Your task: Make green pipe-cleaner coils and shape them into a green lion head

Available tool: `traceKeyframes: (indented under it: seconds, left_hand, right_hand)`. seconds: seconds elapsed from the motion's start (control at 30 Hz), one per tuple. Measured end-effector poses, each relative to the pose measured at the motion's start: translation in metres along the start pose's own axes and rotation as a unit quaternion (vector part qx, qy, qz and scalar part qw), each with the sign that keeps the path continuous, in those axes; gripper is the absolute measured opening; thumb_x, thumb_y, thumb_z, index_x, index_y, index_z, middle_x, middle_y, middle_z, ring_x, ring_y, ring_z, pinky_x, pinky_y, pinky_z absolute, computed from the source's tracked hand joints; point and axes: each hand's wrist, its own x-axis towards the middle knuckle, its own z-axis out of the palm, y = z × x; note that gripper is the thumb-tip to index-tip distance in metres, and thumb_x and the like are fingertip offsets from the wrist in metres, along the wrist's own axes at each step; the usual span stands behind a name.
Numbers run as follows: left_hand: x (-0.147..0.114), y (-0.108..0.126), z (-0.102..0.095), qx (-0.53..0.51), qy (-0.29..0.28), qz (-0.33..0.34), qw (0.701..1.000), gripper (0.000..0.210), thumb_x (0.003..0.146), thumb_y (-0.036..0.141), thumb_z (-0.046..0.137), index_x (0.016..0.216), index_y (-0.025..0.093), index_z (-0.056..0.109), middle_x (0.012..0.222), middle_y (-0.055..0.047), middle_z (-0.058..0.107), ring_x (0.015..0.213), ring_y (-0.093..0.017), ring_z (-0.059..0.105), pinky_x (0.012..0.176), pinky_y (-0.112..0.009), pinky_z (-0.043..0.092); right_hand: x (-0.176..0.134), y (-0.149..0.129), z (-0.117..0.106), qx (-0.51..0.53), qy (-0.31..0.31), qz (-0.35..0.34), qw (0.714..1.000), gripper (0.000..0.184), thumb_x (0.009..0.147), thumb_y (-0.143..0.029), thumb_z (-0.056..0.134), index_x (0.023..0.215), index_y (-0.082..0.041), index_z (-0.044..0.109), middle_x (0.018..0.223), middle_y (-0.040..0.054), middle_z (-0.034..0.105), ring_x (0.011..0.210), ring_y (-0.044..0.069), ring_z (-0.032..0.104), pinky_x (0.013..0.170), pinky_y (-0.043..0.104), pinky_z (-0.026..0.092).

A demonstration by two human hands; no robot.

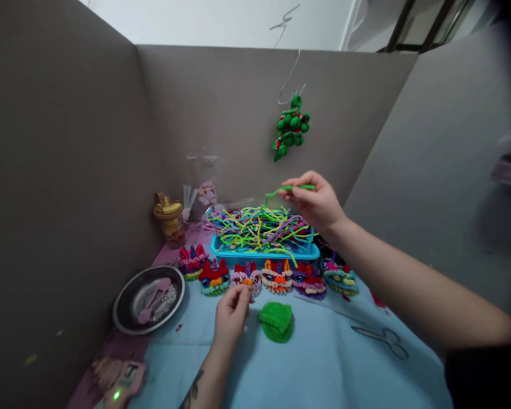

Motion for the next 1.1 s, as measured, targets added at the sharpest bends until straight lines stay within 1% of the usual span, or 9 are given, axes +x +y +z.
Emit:
traceKeyframes:
  seconds: [0.1, 0.2, 0.27, 0.37, 0.5, 0.6, 0.8, 0.97, 1.1]
  left_hand:
    - [-0.003, 0.008, 0.003, -0.179, -0.104, -0.094, 0.974, 0.047, 0.073, 0.050, 0.069, 0.104, 0.015, 0.067, 0.094, -0.009, 0.067, 0.059, -0.009, 0.053, 0.047, -0.019, 0.036]
    - [-0.008, 0.015, 0.004, -0.330, -0.150, -0.156, 0.919, 0.052, 0.073, 0.050, 0.069, 0.113, 0.017, 0.063, 0.100, -0.009, 0.066, 0.081, -0.015, 0.060, 0.061, -0.022, 0.047]
    - [-0.009, 0.018, 0.002, -0.378, -0.127, -0.159, 0.903, 0.041, 0.075, 0.040, 0.072, 0.107, 0.016, 0.065, 0.078, -0.002, 0.063, 0.076, -0.014, 0.059, 0.068, -0.024, 0.049]
    - [-0.009, 0.019, -0.003, -0.401, -0.074, -0.134, 0.903, 0.024, 0.076, 0.024, 0.072, 0.098, 0.016, 0.066, 0.057, 0.006, 0.048, 0.058, -0.008, 0.052, 0.062, -0.022, 0.048]
    - [-0.009, 0.018, -0.004, -0.364, -0.038, -0.126, 0.922, 0.021, 0.072, 0.026, 0.075, 0.087, 0.015, 0.066, 0.060, 0.003, 0.053, 0.060, -0.010, 0.055, 0.059, -0.021, 0.049]
    - [-0.009, 0.020, -0.002, -0.337, -0.029, -0.120, 0.933, 0.027, 0.067, 0.032, 0.079, 0.083, 0.015, 0.066, 0.062, 0.002, 0.057, 0.063, -0.012, 0.059, 0.060, -0.022, 0.051]
    - [-0.005, 0.029, -0.006, -0.293, 0.066, -0.059, 0.952, 0.039, 0.054, 0.035, 0.086, 0.080, 0.016, 0.063, 0.063, 0.002, 0.063, 0.064, -0.013, 0.064, 0.062, -0.022, 0.054]
    - [0.001, 0.028, -0.013, -0.205, 0.124, -0.044, 0.970, 0.042, 0.058, 0.044, 0.082, 0.082, 0.015, 0.063, 0.070, -0.002, 0.069, 0.071, -0.016, 0.069, 0.062, -0.024, 0.055]
    - [0.002, 0.023, -0.017, -0.124, 0.156, -0.030, 0.980, 0.046, 0.055, 0.039, 0.084, 0.088, 0.012, 0.065, 0.077, -0.004, 0.070, 0.068, -0.012, 0.068, 0.058, -0.019, 0.053]
  right_hand:
    - [-0.077, -0.006, 0.017, -0.028, -0.077, 0.049, 0.995, 0.016, 0.075, -0.026, 0.069, 0.074, -0.021, 0.054, 0.094, 0.0021, 0.069, 0.083, 0.017, 0.068, 0.078, 0.036, 0.055]
    - [-0.153, -0.002, 0.027, -0.120, -0.230, 0.072, 0.963, 0.010, 0.077, -0.021, 0.066, 0.071, -0.018, 0.059, 0.089, 0.0070, 0.070, 0.088, 0.019, 0.067, 0.080, 0.035, 0.053]
    - [-0.191, 0.005, 0.026, -0.127, -0.231, 0.105, 0.959, 0.007, 0.079, -0.020, 0.063, 0.073, -0.018, 0.061, 0.087, 0.0079, 0.070, 0.084, 0.018, 0.067, 0.078, 0.033, 0.053]
    - [-0.226, 0.018, 0.012, -0.170, -0.159, 0.118, 0.965, 0.003, 0.079, -0.018, 0.061, 0.078, -0.017, 0.064, 0.086, 0.0074, 0.070, 0.082, 0.018, 0.066, 0.073, 0.030, 0.052]
    - [-0.241, 0.035, -0.015, -0.261, -0.006, 0.140, 0.955, 0.008, 0.082, -0.021, 0.056, 0.084, -0.018, 0.063, 0.072, 0.0037, 0.066, 0.065, 0.016, 0.064, 0.058, 0.025, 0.049]
    - [-0.240, 0.045, -0.028, -0.322, 0.056, 0.133, 0.936, 0.010, 0.083, -0.022, 0.053, 0.084, -0.018, 0.062, 0.066, 0.0020, 0.065, 0.058, 0.016, 0.061, 0.053, 0.025, 0.047]
    - [-0.236, 0.052, -0.046, -0.429, 0.015, 0.029, 0.903, 0.018, 0.086, -0.019, 0.050, 0.084, -0.020, 0.068, 0.082, 0.0057, 0.069, 0.077, 0.019, 0.065, 0.070, 0.029, 0.050]
    - [-0.236, 0.047, -0.064, -0.453, 0.037, 0.042, 0.890, 0.017, 0.086, -0.025, 0.054, 0.087, -0.021, 0.070, 0.084, 0.0060, 0.071, 0.080, 0.021, 0.066, 0.072, 0.033, 0.052]
    - [-0.233, 0.040, -0.068, -0.447, 0.065, 0.059, 0.890, 0.016, 0.084, -0.027, 0.056, 0.084, -0.021, 0.070, 0.083, 0.0061, 0.071, 0.078, 0.022, 0.065, 0.069, 0.033, 0.050]
